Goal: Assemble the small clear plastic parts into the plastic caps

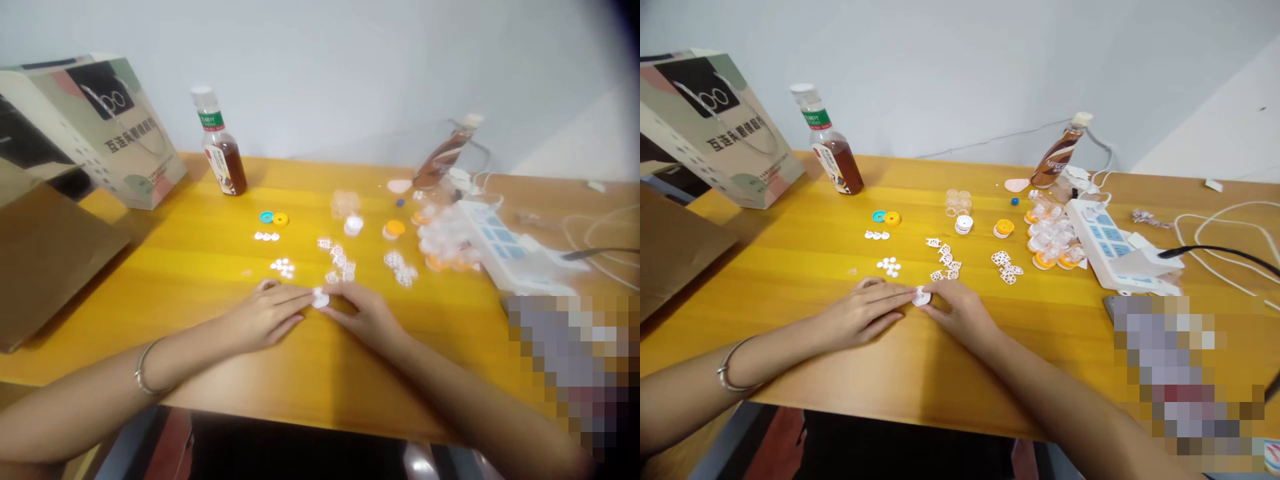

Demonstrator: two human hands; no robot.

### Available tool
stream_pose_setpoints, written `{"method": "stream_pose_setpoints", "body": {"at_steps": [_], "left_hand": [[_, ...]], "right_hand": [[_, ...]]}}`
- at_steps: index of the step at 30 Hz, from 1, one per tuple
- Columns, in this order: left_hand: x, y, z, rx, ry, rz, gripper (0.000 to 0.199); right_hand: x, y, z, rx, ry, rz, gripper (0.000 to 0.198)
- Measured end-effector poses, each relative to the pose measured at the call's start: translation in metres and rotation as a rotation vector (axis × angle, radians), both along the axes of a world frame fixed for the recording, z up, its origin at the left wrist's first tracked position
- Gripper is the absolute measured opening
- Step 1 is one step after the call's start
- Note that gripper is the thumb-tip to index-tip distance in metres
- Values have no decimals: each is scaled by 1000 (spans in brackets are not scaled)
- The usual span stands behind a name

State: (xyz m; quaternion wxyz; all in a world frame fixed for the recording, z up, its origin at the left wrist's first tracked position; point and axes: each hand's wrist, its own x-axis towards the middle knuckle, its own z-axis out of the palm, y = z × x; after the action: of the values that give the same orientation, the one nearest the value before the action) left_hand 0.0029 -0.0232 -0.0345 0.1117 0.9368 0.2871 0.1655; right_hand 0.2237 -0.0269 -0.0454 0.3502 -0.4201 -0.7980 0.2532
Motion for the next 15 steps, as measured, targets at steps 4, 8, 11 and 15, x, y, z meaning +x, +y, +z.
{"method": "stream_pose_setpoints", "body": {"at_steps": [4,8,11,15], "left_hand": [[1,-2,1,10,10,10,42],[2,-3,2,26,19,0,42],[2,-4,3,42,32,-6,42],[1,-4,2,73,55,-14,42]], "right_hand": [[0,-1,-1,71,-2,14,17],[0,-1,-1,83,-2,36,16],[0,0,0,93,3,42,15],[0,0,-2,120,-7,55,15]]}}
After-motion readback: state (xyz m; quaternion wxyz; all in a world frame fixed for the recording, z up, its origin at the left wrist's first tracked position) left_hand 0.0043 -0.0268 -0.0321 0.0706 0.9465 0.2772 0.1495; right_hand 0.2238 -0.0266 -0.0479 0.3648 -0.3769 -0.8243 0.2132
